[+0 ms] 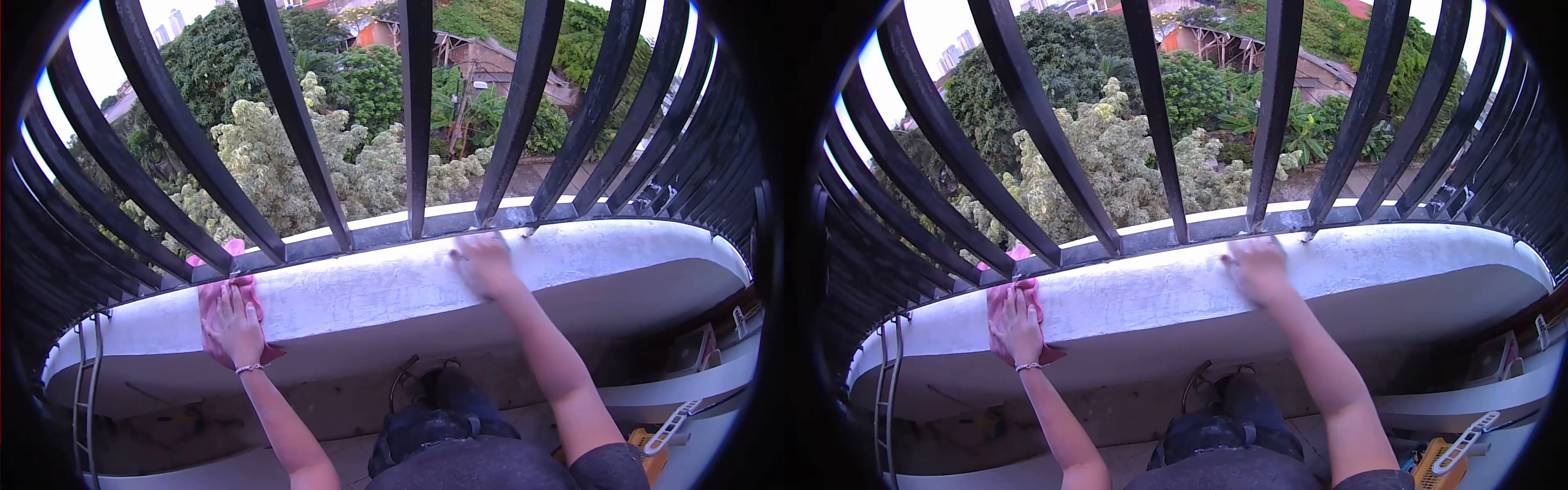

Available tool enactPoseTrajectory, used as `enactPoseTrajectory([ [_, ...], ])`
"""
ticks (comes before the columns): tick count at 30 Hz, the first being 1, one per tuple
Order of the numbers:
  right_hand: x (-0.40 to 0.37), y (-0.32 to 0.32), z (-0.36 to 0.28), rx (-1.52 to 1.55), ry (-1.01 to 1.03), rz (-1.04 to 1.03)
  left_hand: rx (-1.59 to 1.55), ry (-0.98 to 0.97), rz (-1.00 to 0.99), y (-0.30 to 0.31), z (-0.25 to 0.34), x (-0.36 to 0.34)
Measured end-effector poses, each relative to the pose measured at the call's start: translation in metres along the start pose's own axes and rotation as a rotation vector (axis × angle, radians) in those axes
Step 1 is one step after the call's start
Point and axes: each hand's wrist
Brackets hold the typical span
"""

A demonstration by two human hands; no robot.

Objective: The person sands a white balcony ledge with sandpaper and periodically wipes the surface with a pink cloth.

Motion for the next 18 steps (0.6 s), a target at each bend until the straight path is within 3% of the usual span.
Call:
enactPoseTrajectory([
  [1, 0.014, 0.006, -0.013, 0.055, -0.037, -0.142, 0.045, 0.017, -0.110, 0.013, 0.004, 0.000],
  [4, -0.016, -0.038, -0.043, -0.153, 0.421, 0.323, 0.030, -0.065, -0.052, -0.003, -0.008, 0.004],
  [10, -0.080, -0.029, -0.042, -0.184, 0.342, 0.270, -0.029, -0.045, -0.132, -0.001, -0.003, 0.004],
  [14, -0.060, -0.057, -0.040, -0.221, 0.347, 0.618, 0.022, -0.212, -0.181, 0.004, 0.025, 0.028],
  [15, -0.055, -0.071, -0.037, -0.221, 0.366, 0.736, 0.110, -0.290, -0.310, -0.012, 0.035, 0.037],
  [16, -0.051, -0.078, -0.034, -0.221, 0.381, 0.858, 0.074, -0.336, -0.373, -0.001, 0.054, 0.036],
  [18, -0.047, -0.080, -0.031, -0.243, 0.395, 0.895, -0.123, -0.387, -0.444, 0.045, 0.106, 0.013],
])
Point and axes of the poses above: each hand's wrist, its own x-axis towards the middle knuckle, its own y-axis out of the back of the hand, z = x × y, and after that the axes turned 15 degrees about y, right-handed
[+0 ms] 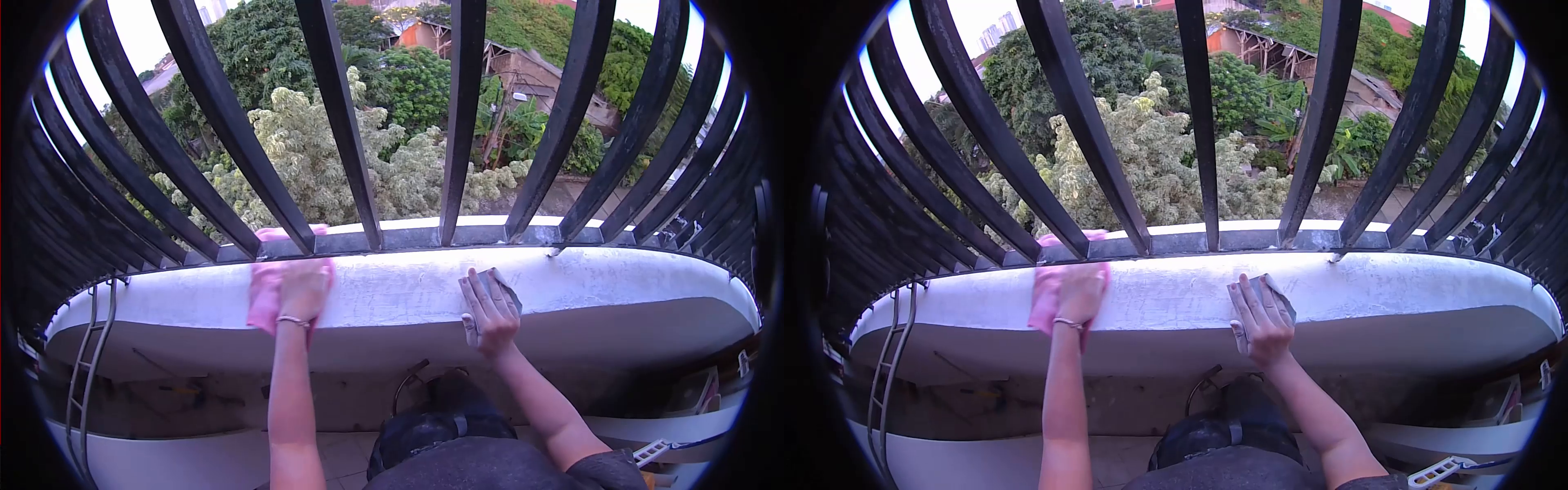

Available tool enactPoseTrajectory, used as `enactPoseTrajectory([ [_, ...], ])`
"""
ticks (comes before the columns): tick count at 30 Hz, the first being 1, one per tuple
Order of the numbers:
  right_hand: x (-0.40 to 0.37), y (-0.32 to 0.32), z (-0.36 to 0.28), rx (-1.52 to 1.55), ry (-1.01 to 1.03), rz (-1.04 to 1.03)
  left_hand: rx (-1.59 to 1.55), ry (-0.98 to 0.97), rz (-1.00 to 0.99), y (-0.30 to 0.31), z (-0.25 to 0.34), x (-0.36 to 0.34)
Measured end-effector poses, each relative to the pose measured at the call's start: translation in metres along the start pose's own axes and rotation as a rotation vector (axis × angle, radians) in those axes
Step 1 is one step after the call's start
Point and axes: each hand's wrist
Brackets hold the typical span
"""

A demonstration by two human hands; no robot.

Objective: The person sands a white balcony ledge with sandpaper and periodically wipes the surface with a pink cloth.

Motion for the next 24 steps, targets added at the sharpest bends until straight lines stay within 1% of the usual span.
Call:
enactPoseTrajectory([
  [2, -0.002, 0.000, -0.001, 0.009, -0.005, -0.011, -0.150, -0.211, 0.208, -0.023, 0.026, -0.007],
  [5, -0.006, 0.006, -0.001, 0.050, -0.029, -0.070, -0.110, -0.217, 0.305, -0.041, 0.050, -0.022],
  [8, -0.006, 0.008, 0.000, 0.073, -0.036, -0.083, -0.216, -0.051, 0.294, -0.057, 0.052, -0.040],
  [9, -0.006, 0.008, -0.001, 0.084, -0.042, -0.087, -0.202, 0.079, 0.252, -0.033, 0.065, -0.064],
  [12, -0.007, 0.009, 0.001, 0.093, -0.042, -0.081, -0.121, 0.300, 0.436, -0.052, 0.074, -0.082],
  [13, -0.007, 0.008, 0.000, 0.094, -0.043, -0.078, -0.073, 0.358, 0.390, -0.043, 0.091, -0.089],
  [16, -0.007, 0.004, -0.001, 0.076, -0.049, -0.044, 0.089, 0.397, 0.290, -0.043, 0.146, -0.085],
  [19, -0.006, 0.002, -0.001, 0.064, -0.058, -0.029, 0.158, 0.372, 0.276, -0.033, 0.178, -0.057],
  [21, -0.003, 0.004, -0.001, 0.073, -0.059, -0.048, 0.183, 0.383, 0.009, -0.012, 0.184, -0.027],
  [23, -0.002, 0.009, -0.001, 0.079, -0.065, -0.079, 0.062, 0.366, 0.036, -0.017, 0.181, -0.001],
  [24, -0.001, 0.011, -0.002, 0.082, -0.070, -0.098, -0.068, 0.345, 0.198, -0.028, 0.174, 0.016],
])
Point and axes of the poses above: each hand's wrist, its own x-axis towards the middle knuckle, its own y-axis out of the back of the hand, z = x × y, and after that the axes turned 15 degrees about y, right-handed
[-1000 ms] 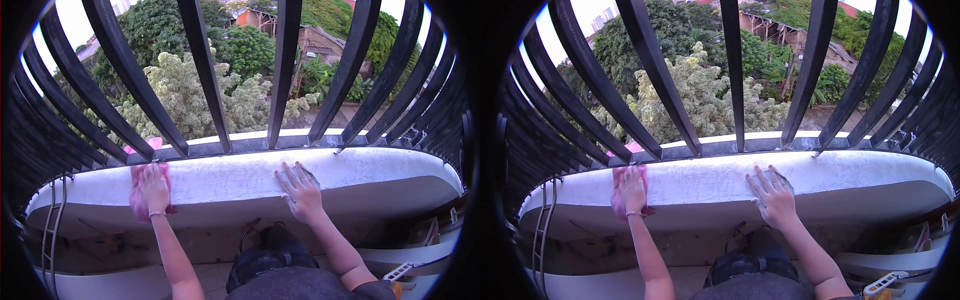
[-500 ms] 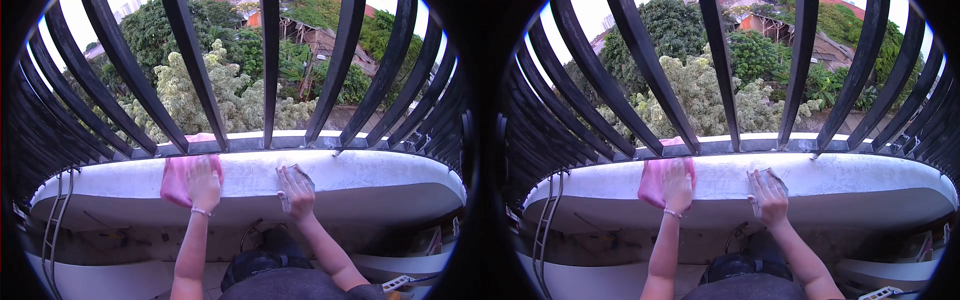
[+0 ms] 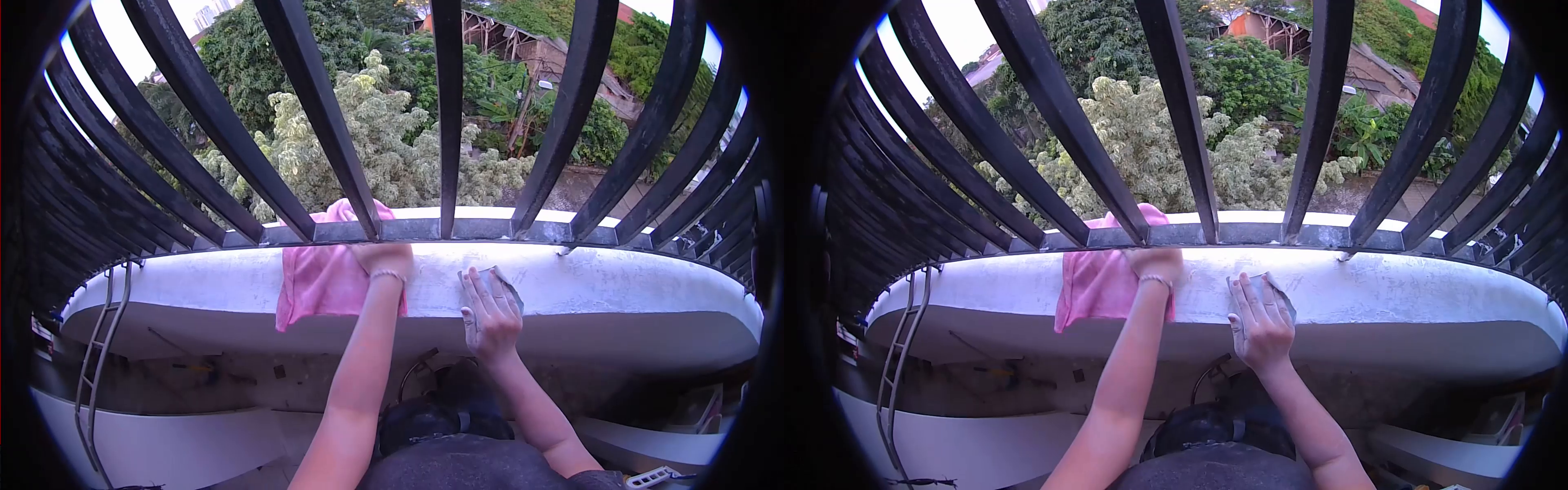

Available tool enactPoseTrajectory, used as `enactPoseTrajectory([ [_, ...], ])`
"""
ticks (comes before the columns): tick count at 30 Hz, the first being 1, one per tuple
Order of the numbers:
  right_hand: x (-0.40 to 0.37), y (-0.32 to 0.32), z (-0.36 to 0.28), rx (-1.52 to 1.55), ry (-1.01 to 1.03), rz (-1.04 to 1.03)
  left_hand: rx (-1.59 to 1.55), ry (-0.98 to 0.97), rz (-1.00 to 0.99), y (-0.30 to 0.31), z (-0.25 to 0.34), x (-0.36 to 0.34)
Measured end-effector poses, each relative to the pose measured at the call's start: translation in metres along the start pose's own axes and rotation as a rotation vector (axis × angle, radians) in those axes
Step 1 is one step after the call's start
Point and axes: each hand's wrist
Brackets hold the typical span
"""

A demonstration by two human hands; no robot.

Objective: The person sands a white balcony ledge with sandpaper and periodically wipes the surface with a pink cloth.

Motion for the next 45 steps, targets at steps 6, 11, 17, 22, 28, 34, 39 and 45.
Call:
enactPoseTrajectory([
  [6, -0.003, 0.003, 0.000, 0.060, -0.022, -0.074, 0.000, -0.058, 0.090, -0.009, -0.059, -0.057],
  [11, -0.003, 0.001, 0.001, 0.093, -0.031, -0.086, -0.013, -0.065, 0.178, 0.007, -0.075, -0.094],
  [17, -0.003, 0.004, 0.003, 0.092, -0.014, -0.132, -0.027, -0.179, 0.140, -0.030, -0.001, 0.009],
  [22, -0.005, 0.022, 0.018, 0.193, 0.035, -0.211, 0.046, -0.350, -0.243, 0.017, -0.031, -0.030],
  [28, -0.013, 0.052, 0.062, 0.140, -0.059, -0.318, 0.061, -0.158, 0.212, 0.029, -0.146, -0.034],
  [34, 0.037, -0.010, 0.036, 0.310, 0.310, -0.411, 0.120, 0.155, 0.206, -0.032, -0.227, 0.051],
  [39, 0.105, -0.067, -0.012, 0.567, 0.661, -0.406, 0.030, 0.209, 0.108, -0.008, -0.223, 0.041],
  [45, 0.136, -0.053, 0.007, 0.605, 0.232, -0.529, 0.139, 0.553, -0.005, 0.013, -0.311, 0.063],
])
Point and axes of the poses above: each hand's wrist, its own x-axis towards the middle knuckle, its own y-axis out of the back of the hand, z = x × y, and after that the axes turned 15 degrees about y, right-handed
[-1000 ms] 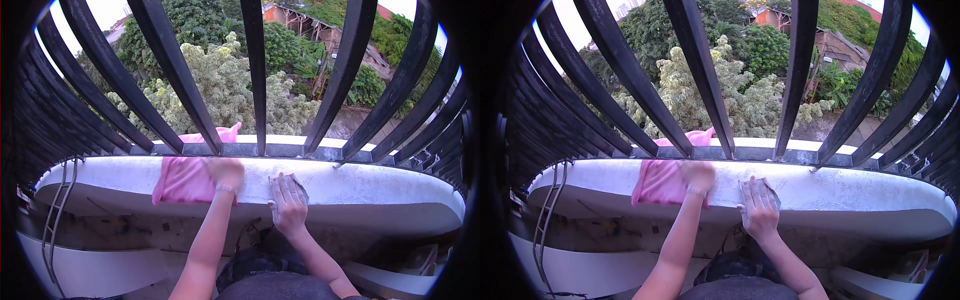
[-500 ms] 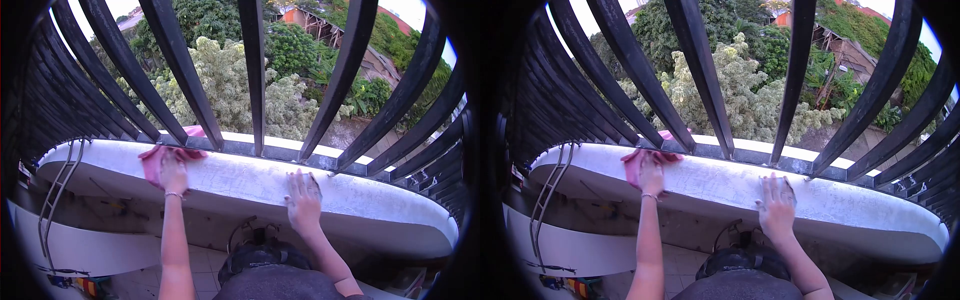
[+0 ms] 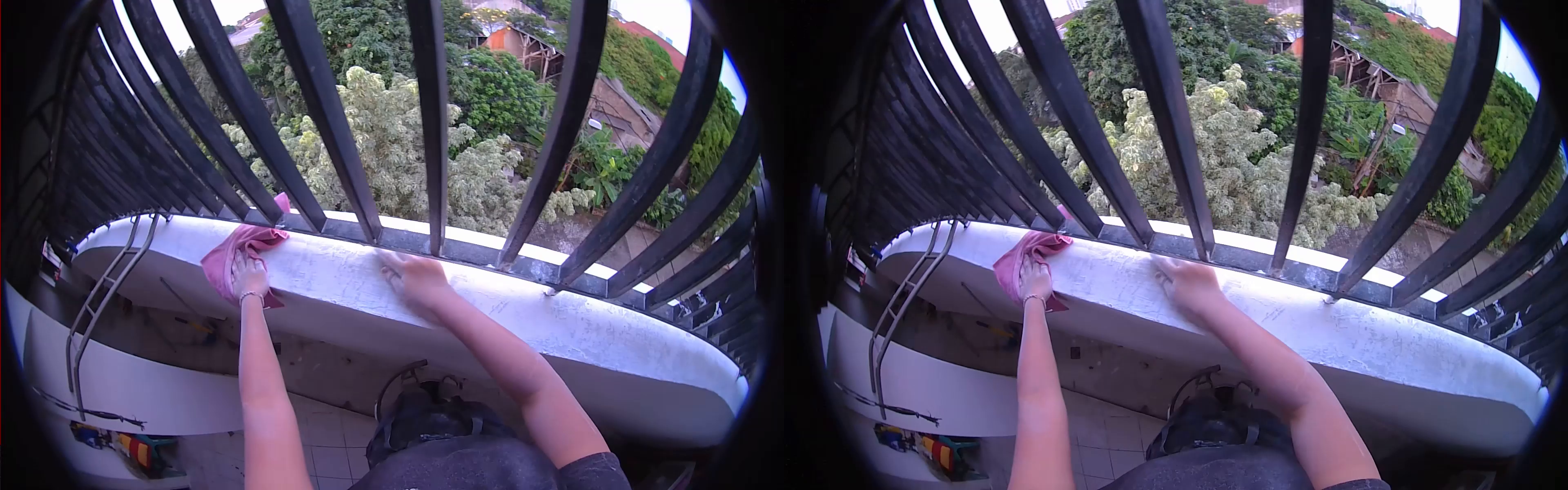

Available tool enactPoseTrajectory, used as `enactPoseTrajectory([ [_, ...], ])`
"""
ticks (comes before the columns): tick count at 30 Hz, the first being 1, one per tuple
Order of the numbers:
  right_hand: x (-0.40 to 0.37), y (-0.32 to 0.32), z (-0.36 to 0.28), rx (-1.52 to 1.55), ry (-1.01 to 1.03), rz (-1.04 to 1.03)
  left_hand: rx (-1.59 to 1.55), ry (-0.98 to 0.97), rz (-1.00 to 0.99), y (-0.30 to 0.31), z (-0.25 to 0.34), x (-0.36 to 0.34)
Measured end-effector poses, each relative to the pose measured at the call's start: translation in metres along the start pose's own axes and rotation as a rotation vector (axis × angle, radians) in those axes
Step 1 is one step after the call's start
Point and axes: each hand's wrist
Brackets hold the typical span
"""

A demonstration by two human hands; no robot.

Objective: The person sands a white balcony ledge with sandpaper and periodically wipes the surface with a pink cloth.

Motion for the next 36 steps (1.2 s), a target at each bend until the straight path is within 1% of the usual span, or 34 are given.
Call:
enactPoseTrajectory([
  [2, 0.012, 0.002, -0.004, 0.008, -0.137, -0.084, 0.035, 0.050, -0.066, 0.014, -0.001, 0.001],
  [5, 0.043, -0.018, -0.006, 0.077, -0.079, -0.073, 0.065, 0.084, 0.034, -0.014, 0.005, 0.021],
  [6, 0.048, -0.036, -0.003, 0.136, 0.072, 0.047, 0.086, 0.090, 0.043, -0.012, 0.007, 0.019],
  [9, 0.041, -0.052, -0.001, -0.519, 0.596, 0.085, 0.053, 0.031, 0.065, -0.003, 0.002, 0.005],
  [12, 0.002, -0.027, 0.012, -0.415, 0.627, -0.050, 0.068, -0.023, 0.178, -0.028, -0.006, 0.017],
  [15, 0.005, 0.005, 0.012, -0.130, 0.295, -0.198, -0.041, 0.022, 0.172, -0.004, 0.007, -0.010],
  [16, 0.022, 0.013, 0.001, 0.083, 0.101, -0.256, -0.036, 0.030, 0.183, -0.005, 0.009, -0.010],
  [17, 0.041, -0.009, 0.006, 0.092, 0.068, -0.161, -0.029, 0.035, 0.194, -0.006, 0.012, -0.009],
  [19, 0.091, -0.019, -0.029, 0.062, -0.131, -0.388, -0.043, 0.031, 0.214, -0.007, 0.011, -0.009],
  [21, 0.104, -0.073, -0.042, -0.263, 0.331, -0.140, -0.086, 0.014, 0.226, -0.009, 0.008, -0.008],
  [22, 0.103, -0.082, -0.050, -0.270, 0.434, -0.124, -0.126, -0.021, 0.252, -0.011, 0.004, -0.007],
  [23, 0.095, -0.084, -0.051, -0.251, 0.466, -0.145, -0.137, -0.034, 0.265, -0.012, 0.001, -0.004],
  [24, 0.079, -0.072, -0.052, -0.230, 0.494, -0.167, -0.145, -0.049, 0.273, -0.009, 0.001, -0.006],
  [25, 0.062, -0.061, -0.050, -0.205, 0.520, -0.195, -0.151, -0.064, 0.276, -0.008, -0.001, -0.009],
  [26, 0.049, -0.051, -0.043, -0.242, 0.517, -0.215, -0.164, -0.054, 0.285, -0.009, -0.001, -0.011],
  [29, 0.051, -0.033, -0.018, -0.294, 0.344, -0.133, -0.202, -0.036, 0.310, -0.009, 0.004, -0.010],
  [30, 0.066, -0.026, -0.020, -0.131, 0.230, -0.135, -0.208, -0.028, 0.314, -0.010, 0.005, -0.011],
  [31, 0.088, -0.017, -0.036, 0.011, 0.030, -0.260, -0.210, -0.026, 0.324, -0.010, 0.005, -0.011],
  [32, 0.113, -0.024, -0.043, 0.082, -0.056, -0.320, -0.213, -0.025, 0.330, -0.012, 0.006, -0.010],
  [34, 0.148, -0.060, -0.051, 0.062, 0.018, -0.230, -0.224, -0.014, 0.349, -0.017, 0.006, -0.008],
  [35, 0.154, -0.086, -0.053, -0.030, 0.171, -0.087, -0.222, -0.030, 0.348, -0.013, 0.007, -0.007],
  [36, 0.158, -0.107, -0.059, -0.163, 0.314, -0.009, -0.220, -0.039, 0.341, -0.010, 0.005, -0.009],
])
Point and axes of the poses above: each hand's wrist, its own x-axis towards the middle knuckle, its own y-axis out of the back of the hand, z = x × y, and after that the axes turned 15 degrees about y, right-handed
